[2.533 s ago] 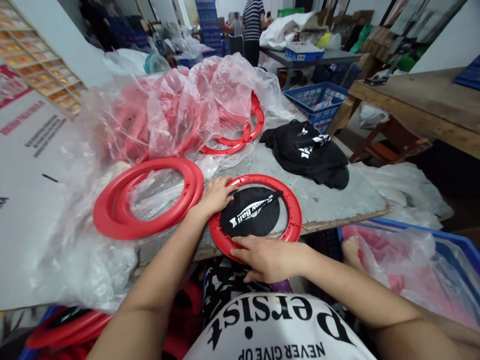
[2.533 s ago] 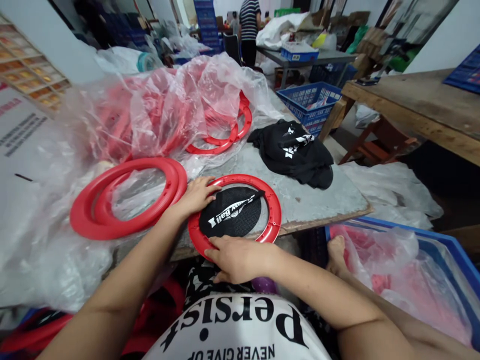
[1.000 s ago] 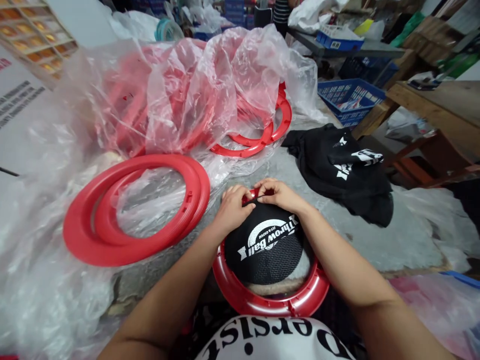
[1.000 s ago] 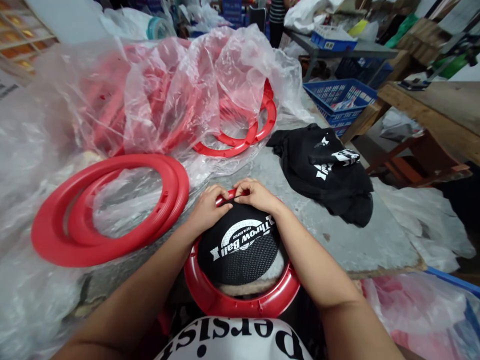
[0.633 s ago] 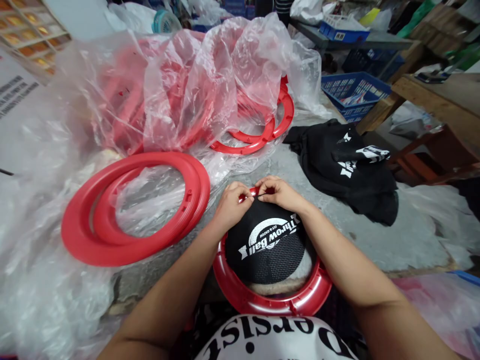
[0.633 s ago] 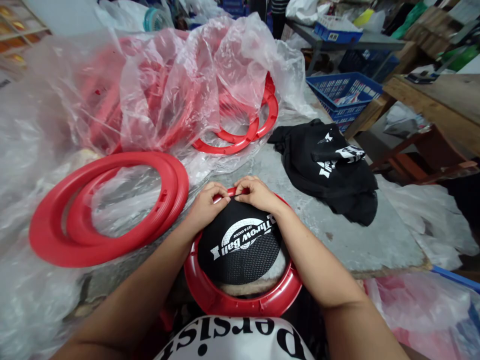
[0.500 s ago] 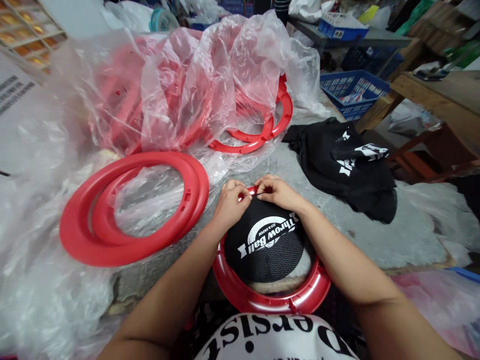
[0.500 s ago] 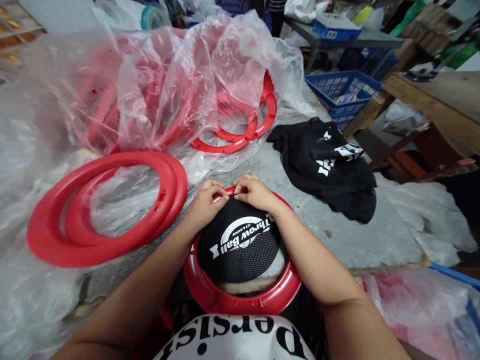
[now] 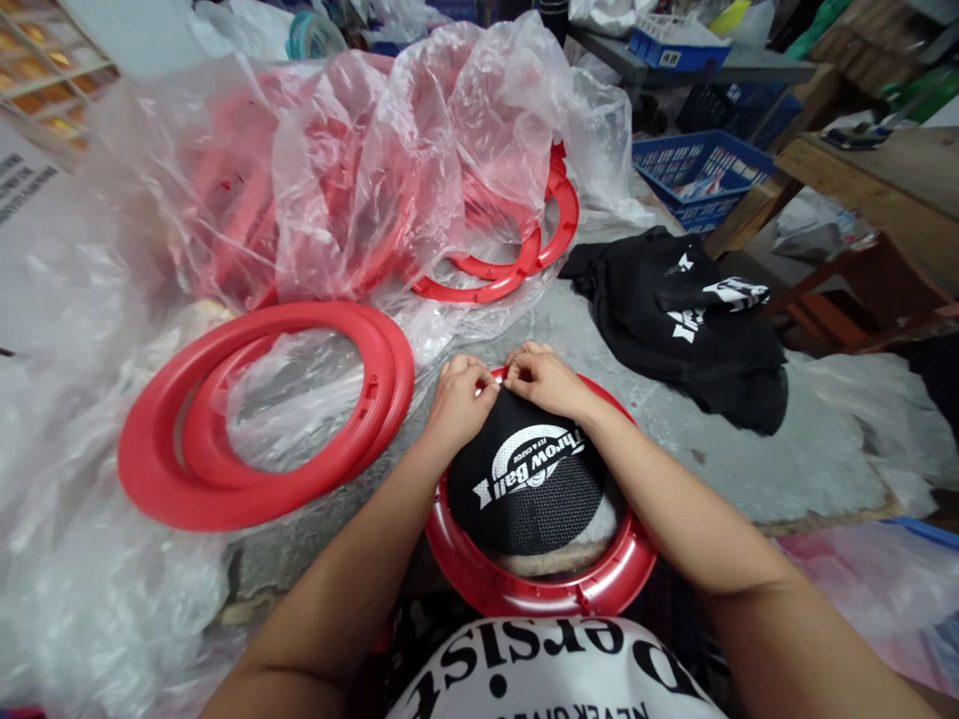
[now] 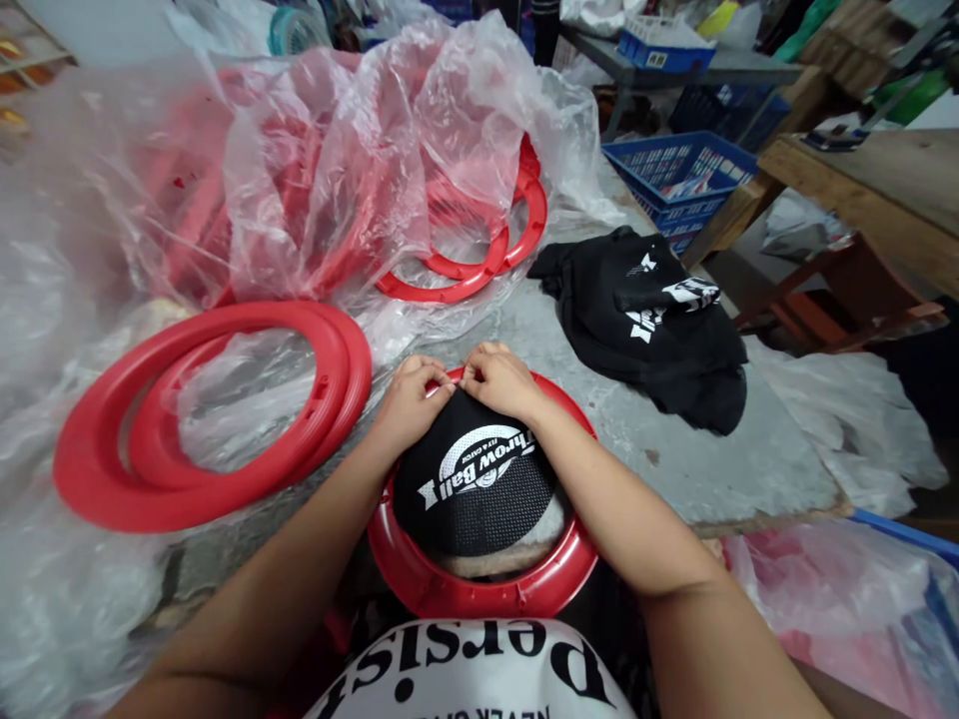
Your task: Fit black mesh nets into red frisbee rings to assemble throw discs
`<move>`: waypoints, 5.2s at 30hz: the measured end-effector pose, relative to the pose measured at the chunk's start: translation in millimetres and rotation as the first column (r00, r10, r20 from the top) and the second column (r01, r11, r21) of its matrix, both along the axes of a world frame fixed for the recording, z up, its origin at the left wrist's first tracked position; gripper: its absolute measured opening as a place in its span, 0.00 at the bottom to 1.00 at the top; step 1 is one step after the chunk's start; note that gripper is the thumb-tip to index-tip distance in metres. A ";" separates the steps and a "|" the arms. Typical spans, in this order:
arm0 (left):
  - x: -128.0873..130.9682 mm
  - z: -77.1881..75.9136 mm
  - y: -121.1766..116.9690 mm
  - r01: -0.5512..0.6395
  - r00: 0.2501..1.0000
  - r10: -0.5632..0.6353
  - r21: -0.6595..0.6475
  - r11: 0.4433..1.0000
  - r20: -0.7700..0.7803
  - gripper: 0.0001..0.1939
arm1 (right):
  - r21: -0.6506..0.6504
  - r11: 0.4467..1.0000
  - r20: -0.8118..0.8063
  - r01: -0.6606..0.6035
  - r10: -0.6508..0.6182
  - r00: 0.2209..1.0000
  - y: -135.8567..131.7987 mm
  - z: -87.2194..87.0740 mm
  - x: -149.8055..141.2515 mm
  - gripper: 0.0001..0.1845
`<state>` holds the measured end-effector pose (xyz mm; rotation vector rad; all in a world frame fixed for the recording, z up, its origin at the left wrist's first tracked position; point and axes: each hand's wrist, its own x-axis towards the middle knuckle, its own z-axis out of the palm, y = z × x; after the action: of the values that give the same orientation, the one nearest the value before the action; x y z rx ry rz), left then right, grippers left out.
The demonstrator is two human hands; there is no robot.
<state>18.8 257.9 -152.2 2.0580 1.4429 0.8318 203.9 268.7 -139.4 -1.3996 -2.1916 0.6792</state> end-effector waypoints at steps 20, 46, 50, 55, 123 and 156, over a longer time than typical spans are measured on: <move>2.9 7.8 1.4 0.004 0.997 -0.007 -0.036 0.999 -0.082 0.06 | 0.007 0.999 -0.019 0.034 -0.034 0.999 1.4 -4.2 -0.4 0.08; 2.5 2.8 4.5 -0.019 0.999 0.018 -0.037 0.999 -0.028 0.06 | -0.010 0.999 -0.080 0.030 -0.031 0.996 2.3 -4.4 -0.8 0.09; 2.3 1.3 5.0 -0.019 1.000 0.018 -0.034 0.999 -0.021 0.07 | -0.013 0.999 -0.060 0.035 -0.035 0.998 2.3 -4.9 -0.6 0.09; 1.3 -0.1 6.2 -0.024 1.000 0.024 -0.037 0.999 -0.019 0.07 | -0.009 0.999 -0.056 0.041 -0.041 0.998 3.3 -6.9 -0.6 0.09; -12.9 35.2 -21.8 0.287 0.950 -0.293 -0.071 0.955 -0.104 0.12 | -0.046 0.953 0.239 -0.300 0.302 0.923 -159.5 13.4 45.1 0.03; 9.1 33.5 -55.8 0.522 0.838 -0.545 0.272 0.809 0.013 0.03 | 0.176 0.905 0.143 -0.387 0.365 0.920 -165.3 13.2 57.1 0.26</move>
<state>27.9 202.1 -118.7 2.4098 0.6545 0.8833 261.0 103.4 -126.2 -0.9367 -2.5675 0.4978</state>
